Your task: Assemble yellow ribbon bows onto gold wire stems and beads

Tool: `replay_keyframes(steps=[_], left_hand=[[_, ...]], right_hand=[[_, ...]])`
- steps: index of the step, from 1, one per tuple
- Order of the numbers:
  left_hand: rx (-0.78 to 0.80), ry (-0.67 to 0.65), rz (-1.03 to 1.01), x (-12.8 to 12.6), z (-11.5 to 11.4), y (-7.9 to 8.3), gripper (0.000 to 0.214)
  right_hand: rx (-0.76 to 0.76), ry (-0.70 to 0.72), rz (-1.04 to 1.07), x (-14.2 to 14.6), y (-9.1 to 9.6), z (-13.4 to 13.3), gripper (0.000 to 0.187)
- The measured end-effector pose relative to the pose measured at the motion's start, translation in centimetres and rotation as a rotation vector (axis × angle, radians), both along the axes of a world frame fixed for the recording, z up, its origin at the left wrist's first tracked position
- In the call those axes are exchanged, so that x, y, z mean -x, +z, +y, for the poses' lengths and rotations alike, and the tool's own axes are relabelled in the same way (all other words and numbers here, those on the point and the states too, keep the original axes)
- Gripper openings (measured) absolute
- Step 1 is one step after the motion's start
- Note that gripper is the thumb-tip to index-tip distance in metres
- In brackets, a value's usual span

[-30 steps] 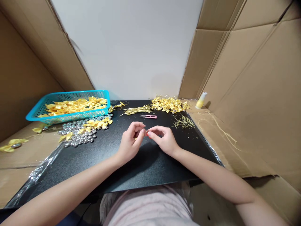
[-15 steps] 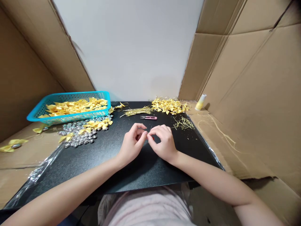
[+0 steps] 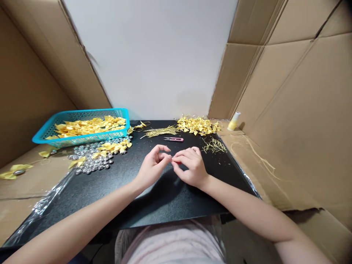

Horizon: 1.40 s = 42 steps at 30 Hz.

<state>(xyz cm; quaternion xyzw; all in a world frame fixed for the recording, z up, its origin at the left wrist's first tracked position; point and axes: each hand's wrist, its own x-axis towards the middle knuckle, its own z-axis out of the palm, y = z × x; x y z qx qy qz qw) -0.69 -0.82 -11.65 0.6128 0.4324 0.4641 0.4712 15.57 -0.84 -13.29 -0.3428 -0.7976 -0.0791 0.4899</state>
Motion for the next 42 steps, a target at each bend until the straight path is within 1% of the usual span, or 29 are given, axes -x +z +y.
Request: replay_keyframes(steps=[7,10,14,18,20,23,28,32,34,42], left_hand=[[0.008,-0.041,-0.040,0.1,0.0,0.1,0.029],[0.012,-0.085,-0.089,0.2,-0.1,0.1,0.034],[0.027,-0.123,-0.117,0.4,0.0,0.1,0.043],[0.033,-0.138,-0.128,0.6,0.3,0.2,0.044],[0.030,-0.140,-0.126,0.7,0.5,0.2,0.042],[0.020,-0.135,-0.132,0.8,0.7,0.2,0.039],[0.019,-0.131,-0.129,1.0,0.9,-0.1,0.035],[0.030,-0.126,-0.105,1.0,0.8,0.2,0.033],[0.041,-0.126,-0.086,1.0,0.7,0.4,0.033],[0.045,-0.153,-0.033,0.9,0.6,0.4,0.033]], right_hand=[[0.052,0.052,0.049,0.0,-0.2,-0.1,0.007],[0.055,0.080,0.054,0.0,-0.3,-0.1,0.004],[0.078,0.101,0.055,-0.1,-0.6,0.0,0.009],[0.106,0.154,0.081,-0.3,-0.7,0.3,0.009],[0.151,0.217,0.117,-0.5,-0.4,0.5,0.009],[0.258,0.299,0.217,-0.7,0.0,0.7,0.010],[0.475,0.252,0.410,-0.5,0.1,0.9,0.013],[0.663,0.283,0.563,-0.4,-0.2,1.2,0.016],[0.690,0.282,0.596,-0.4,-0.3,1.3,0.016],[0.668,0.269,0.614,-0.4,0.1,1.2,0.016]])
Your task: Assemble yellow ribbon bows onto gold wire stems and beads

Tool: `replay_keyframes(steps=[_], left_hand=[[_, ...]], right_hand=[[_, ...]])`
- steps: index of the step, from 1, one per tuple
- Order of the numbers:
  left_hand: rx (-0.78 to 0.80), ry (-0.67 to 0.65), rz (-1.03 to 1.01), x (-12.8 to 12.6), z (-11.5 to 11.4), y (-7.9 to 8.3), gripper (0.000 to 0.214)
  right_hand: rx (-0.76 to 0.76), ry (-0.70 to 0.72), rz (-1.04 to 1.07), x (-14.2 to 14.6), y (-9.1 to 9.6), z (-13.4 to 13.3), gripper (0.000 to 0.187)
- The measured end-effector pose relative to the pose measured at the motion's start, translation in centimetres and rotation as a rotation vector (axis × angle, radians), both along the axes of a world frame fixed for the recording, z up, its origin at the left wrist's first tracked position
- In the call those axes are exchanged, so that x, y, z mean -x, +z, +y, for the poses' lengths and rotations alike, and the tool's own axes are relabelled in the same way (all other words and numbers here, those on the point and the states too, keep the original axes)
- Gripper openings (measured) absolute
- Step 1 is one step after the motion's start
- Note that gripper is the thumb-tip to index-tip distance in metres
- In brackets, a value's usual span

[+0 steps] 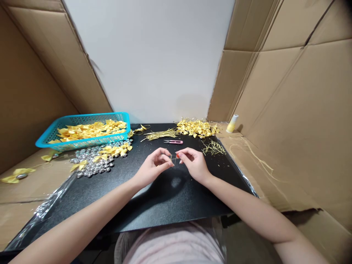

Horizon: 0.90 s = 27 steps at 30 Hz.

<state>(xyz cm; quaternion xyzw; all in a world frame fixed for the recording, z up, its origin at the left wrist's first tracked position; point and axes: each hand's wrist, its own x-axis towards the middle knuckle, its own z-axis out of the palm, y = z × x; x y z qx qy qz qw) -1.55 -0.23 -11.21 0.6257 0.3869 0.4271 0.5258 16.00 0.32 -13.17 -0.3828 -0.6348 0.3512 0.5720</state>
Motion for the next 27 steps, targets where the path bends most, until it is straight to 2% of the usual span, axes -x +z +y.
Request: replay_keyframes(steps=[6,9,11,13,15,17,21,27], left_hand=[[-0.043,-0.030,0.081,0.1,0.1,-0.2,0.028],[-0.104,-0.076,0.208,0.4,0.5,-0.5,0.024],[-0.231,0.008,0.342,0.8,0.7,-0.6,0.026],[-0.433,0.192,0.447,1.0,0.5,-0.4,0.026],[-0.632,0.351,0.497,1.0,0.0,0.0,0.016],[-0.750,0.386,0.552,0.7,-0.6,0.4,0.009],[-0.783,0.333,0.667,-0.4,-1.3,0.4,0.018],[-0.783,0.352,0.734,-0.7,-0.6,-0.3,0.023]], right_hand=[[0.001,-0.014,0.026,0.0,0.1,0.0,0.015],[-0.022,-0.021,0.010,-0.1,0.1,0.1,0.015],[-0.055,-0.031,-0.020,-0.2,0.1,0.1,0.015],[-0.095,-0.050,-0.054,-0.2,0.1,0.1,0.016],[-0.138,-0.074,-0.082,-0.2,0.2,0.1,0.015],[-0.180,-0.094,-0.105,-0.2,0.4,0.0,0.015],[-0.242,-0.122,-0.148,-0.1,0.7,-0.2,0.014],[-0.282,-0.144,-0.177,0.4,0.4,-0.5,0.015]])
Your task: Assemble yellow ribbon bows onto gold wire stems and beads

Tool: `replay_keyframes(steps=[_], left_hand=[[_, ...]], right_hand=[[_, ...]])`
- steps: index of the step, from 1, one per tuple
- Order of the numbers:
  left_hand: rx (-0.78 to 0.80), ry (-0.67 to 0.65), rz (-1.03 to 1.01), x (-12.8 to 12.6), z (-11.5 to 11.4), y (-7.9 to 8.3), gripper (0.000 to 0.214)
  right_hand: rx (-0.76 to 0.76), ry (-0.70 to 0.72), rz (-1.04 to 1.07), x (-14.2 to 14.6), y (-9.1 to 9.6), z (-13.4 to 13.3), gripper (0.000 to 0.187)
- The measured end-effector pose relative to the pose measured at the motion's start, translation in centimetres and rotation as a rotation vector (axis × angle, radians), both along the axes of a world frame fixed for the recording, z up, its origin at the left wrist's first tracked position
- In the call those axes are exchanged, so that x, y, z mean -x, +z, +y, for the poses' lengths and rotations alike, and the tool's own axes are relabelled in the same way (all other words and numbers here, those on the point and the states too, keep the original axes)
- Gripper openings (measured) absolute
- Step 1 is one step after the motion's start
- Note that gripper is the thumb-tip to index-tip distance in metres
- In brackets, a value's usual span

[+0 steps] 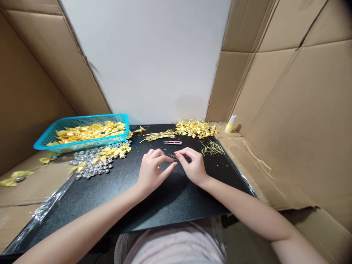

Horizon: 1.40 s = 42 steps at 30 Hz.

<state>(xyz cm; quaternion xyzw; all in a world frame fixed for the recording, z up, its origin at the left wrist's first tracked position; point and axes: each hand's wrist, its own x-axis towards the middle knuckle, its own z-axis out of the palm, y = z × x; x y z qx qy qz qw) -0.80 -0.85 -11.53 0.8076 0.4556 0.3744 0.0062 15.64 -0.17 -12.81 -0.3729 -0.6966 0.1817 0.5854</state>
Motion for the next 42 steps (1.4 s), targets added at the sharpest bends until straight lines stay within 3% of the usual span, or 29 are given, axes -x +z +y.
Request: replay_keyframes(steps=[13,25,35,42], left_hand=[[-0.121,0.015,0.187,0.1,0.3,-0.5,0.030],[-0.181,-0.018,0.191,0.8,0.7,-0.2,0.031],[-0.208,0.006,0.308,1.2,1.2,-0.3,0.031],[-0.159,0.026,0.339,1.2,2.2,-1.2,0.031]], right_hand=[[-0.017,-0.028,-0.001,0.4,-0.5,-0.1,0.012],[0.007,-0.055,0.008,0.1,-0.4,-0.4,0.012],[0.125,-0.025,0.077,0.3,-1.2,0.1,0.013],[0.306,0.020,0.192,0.9,-1.7,0.7,0.015]])
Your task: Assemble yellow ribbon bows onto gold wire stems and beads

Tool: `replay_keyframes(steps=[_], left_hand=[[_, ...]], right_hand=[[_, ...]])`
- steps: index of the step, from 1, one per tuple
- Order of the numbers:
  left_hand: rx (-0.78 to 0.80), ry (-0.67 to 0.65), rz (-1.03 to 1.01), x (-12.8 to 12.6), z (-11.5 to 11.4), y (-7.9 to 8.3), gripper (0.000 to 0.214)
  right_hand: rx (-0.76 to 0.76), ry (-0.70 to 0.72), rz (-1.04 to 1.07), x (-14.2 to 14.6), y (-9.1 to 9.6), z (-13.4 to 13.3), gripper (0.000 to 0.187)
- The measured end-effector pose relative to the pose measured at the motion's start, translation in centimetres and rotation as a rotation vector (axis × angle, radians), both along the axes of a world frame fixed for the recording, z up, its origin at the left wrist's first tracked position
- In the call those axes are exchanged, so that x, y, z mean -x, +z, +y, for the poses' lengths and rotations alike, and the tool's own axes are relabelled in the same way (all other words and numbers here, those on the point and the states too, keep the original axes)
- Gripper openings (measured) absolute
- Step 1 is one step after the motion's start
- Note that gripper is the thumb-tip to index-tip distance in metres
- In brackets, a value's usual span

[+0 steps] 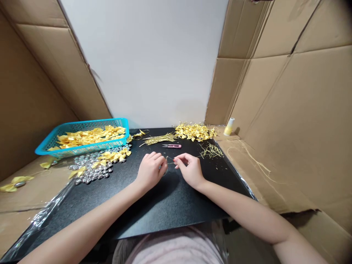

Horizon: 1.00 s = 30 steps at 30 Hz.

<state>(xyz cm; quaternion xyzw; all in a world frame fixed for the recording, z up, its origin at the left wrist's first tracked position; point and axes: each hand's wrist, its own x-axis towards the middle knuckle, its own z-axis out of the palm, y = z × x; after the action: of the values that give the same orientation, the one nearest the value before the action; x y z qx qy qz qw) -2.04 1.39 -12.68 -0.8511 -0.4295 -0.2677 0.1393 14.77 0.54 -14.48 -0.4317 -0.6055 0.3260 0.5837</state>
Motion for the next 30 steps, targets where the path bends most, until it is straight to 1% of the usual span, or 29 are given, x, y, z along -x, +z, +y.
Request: replay_keyframes(steps=[5,10,15,19,25,30], left_hand=[[0.082,0.044,0.021,-0.1,0.7,-0.5,0.030],[0.126,0.108,0.082,-0.3,0.6,-0.3,0.034],[0.100,0.145,0.127,-0.6,0.2,0.0,0.039],[0.086,0.148,0.144,-0.6,0.4,-0.1,0.043],[0.047,0.131,0.150,-0.5,0.8,-0.2,0.039],[0.026,0.136,0.107,-0.5,0.8,-0.1,0.035]], right_hand=[[0.061,-0.014,0.008,0.3,-0.7,0.8,0.014],[0.071,-0.011,0.002,0.4,-1.3,1.0,0.014],[0.081,-0.012,-0.011,0.6,-1.4,0.8,0.013],[0.090,-0.010,-0.010,0.7,-1.2,0.7,0.014],[0.088,0.001,-0.033,0.7,-1.4,0.7,0.013],[0.093,-0.001,-0.048,0.7,-1.5,0.6,0.013]])
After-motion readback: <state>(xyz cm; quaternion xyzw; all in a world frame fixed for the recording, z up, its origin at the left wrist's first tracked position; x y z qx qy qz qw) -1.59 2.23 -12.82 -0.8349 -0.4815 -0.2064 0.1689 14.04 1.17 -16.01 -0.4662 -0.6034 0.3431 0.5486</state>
